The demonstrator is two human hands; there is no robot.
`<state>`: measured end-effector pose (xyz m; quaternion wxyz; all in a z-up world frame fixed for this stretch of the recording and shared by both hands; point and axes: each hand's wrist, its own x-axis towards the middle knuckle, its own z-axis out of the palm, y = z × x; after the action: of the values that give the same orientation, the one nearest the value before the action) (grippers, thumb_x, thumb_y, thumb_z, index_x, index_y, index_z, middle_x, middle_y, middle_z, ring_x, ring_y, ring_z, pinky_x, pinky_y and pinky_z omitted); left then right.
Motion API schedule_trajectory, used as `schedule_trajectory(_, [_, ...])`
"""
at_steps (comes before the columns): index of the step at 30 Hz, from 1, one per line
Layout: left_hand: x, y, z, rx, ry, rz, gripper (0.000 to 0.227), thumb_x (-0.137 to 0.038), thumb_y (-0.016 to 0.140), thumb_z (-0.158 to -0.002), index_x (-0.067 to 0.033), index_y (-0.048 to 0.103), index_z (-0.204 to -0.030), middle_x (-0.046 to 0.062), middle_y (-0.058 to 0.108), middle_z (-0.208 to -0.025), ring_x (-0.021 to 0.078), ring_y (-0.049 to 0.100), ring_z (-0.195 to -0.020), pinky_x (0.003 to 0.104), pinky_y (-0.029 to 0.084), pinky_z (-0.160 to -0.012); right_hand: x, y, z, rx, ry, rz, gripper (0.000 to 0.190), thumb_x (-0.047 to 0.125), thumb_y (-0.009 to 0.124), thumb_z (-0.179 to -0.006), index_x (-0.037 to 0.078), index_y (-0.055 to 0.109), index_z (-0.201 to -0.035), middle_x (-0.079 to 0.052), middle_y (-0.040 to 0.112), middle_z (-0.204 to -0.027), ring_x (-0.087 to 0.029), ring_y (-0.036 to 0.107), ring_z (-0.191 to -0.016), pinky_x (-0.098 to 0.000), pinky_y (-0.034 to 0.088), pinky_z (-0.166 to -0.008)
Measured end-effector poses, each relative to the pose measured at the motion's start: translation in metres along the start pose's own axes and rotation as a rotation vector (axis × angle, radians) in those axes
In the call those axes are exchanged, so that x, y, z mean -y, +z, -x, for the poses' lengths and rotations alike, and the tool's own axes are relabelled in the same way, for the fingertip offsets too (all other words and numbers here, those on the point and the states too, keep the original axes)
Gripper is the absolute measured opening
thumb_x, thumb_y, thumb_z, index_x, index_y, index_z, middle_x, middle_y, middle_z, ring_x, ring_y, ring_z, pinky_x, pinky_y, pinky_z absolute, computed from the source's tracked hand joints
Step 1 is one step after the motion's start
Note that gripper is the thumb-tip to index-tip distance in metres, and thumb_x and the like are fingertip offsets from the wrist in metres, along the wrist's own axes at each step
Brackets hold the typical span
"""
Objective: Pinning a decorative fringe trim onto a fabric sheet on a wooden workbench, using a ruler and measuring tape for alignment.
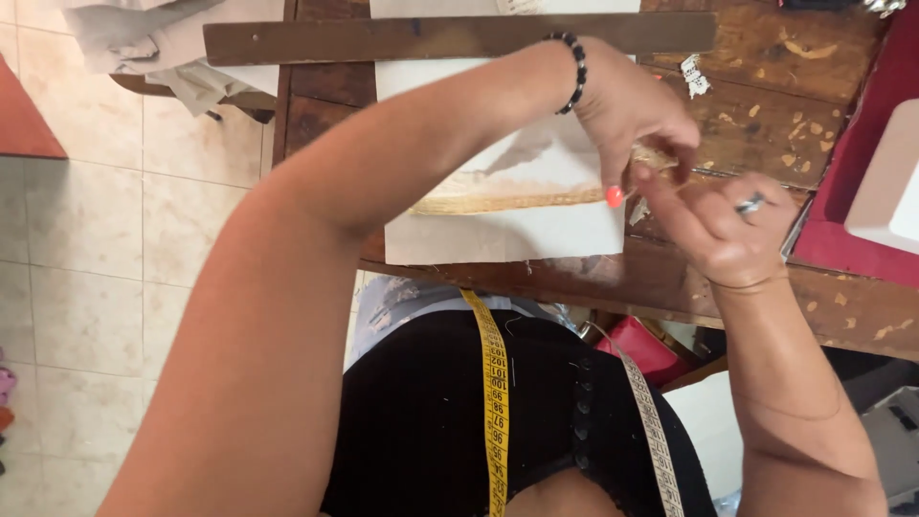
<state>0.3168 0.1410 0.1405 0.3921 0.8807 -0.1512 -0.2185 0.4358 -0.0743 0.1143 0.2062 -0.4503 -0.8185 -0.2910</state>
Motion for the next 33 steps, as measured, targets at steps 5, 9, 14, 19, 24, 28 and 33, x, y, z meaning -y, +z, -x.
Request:
schedule_trajectory(5, [-0.017,-0.005,0.027,-0.172,-0.038,0.045,0.029,-0.039,0.085,-0.093,-0.0185,0.065,-0.095,-0.008,0.053,-0.074,0.0052,0.043,-0.061,0.019,0.033,-0.05,0.025,-0.002,0.018,-0.196,0.587,-0.093,0.038,0.036,0.081,-0.104,-0.002,0.078,-0.111,-0.013,0.073,-0.091,-0.023,0.054,-0.065,-0.0367,0.043,-0.063])
schedule_trajectory(9, [-0.043,0.004,0.065,-0.726,0.294,-0.137,0.052,-0.028,0.086,-0.099,-0.0138,0.039,-0.081,-0.001,0.035,-0.075,0.0146,0.031,-0.066,0.032,0.033,-0.066,0.057,0.025,0.007,-0.052,1.118,-0.808,0.056,0.03,0.09,-0.083,0.013,0.041,-0.103,0.003,0.033,-0.074,-0.011,0.031,-0.071,-0.0288,0.027,-0.069])
schedule_trajectory(14, [-0.086,0.027,0.145,-0.972,0.333,-0.122,0.032,-0.02,0.071,-0.104,-0.0059,0.048,-0.087,0.005,0.04,-0.078,0.0188,0.033,-0.069,0.037,0.027,-0.063,0.055,0.037,0.01,0.163,1.074,-0.78,0.067,0.009,0.092,-0.093,0.015,0.032,-0.063,0.007,0.029,-0.059,-0.005,0.023,-0.062,-0.0247,0.02,-0.056])
schedule_trajectory(19, [-0.083,0.113,0.204,-1.196,-0.086,0.206,0.019,-0.011,0.079,-0.094,-0.012,0.059,-0.094,0.001,0.063,-0.093,0.013,0.06,-0.082,0.026,0.053,-0.077,0.041,-0.015,0.032,0.549,0.873,-0.793,0.018,0.021,0.083,-0.088,0.018,0.08,-0.106,0.007,0.062,-0.069,-0.007,0.042,-0.06,-0.0216,0.035,-0.056])
schedule_trajectory(24, [-0.031,0.218,0.185,-1.265,-0.528,0.644,0.02,-0.017,0.076,-0.091,-0.0165,0.057,-0.087,-0.003,0.061,-0.083,0.0073,0.055,-0.074,0.021,0.05,-0.07,0.003,-0.003,0.031,0.984,1.059,-0.828,0.014,0.036,0.078,-0.087,0.023,0.078,-0.083,0.005,0.074,-0.072,-0.008,0.053,-0.055,-0.023,0.044,-0.055])
schedule_trajectory(28, [0.028,0.262,0.165,-1.268,-0.878,0.503,0.021,-0.021,0.071,-0.089,-0.0177,0.058,-0.074,-0.006,0.062,-0.075,0.0092,0.057,-0.071,0.027,0.046,-0.064,-0.011,0.081,0.039,1.249,1.187,-0.659,0.037,0.054,0.08,-0.086,0.019,0.08,-0.097,0.002,0.063,-0.069,-0.014,0.05,-0.064,-0.0279,0.036,-0.062])
schedule_trajectory(33, [0.047,0.27,0.167,-1.25,-1.123,0.518,0.017,-0.032,0.075,-0.085,-0.0242,0.073,-0.1,0.004,0.076,-0.097,0.0329,0.072,-0.095,0.044,0.058,-0.082,-0.004,0.09,0.08,0.834,1.266,-0.793,0.031,0.034,0.092,-0.083,0.013,0.078,-0.102,-0.006,0.065,-0.07,-0.013,0.056,-0.069,-0.0274,0.045,-0.063])
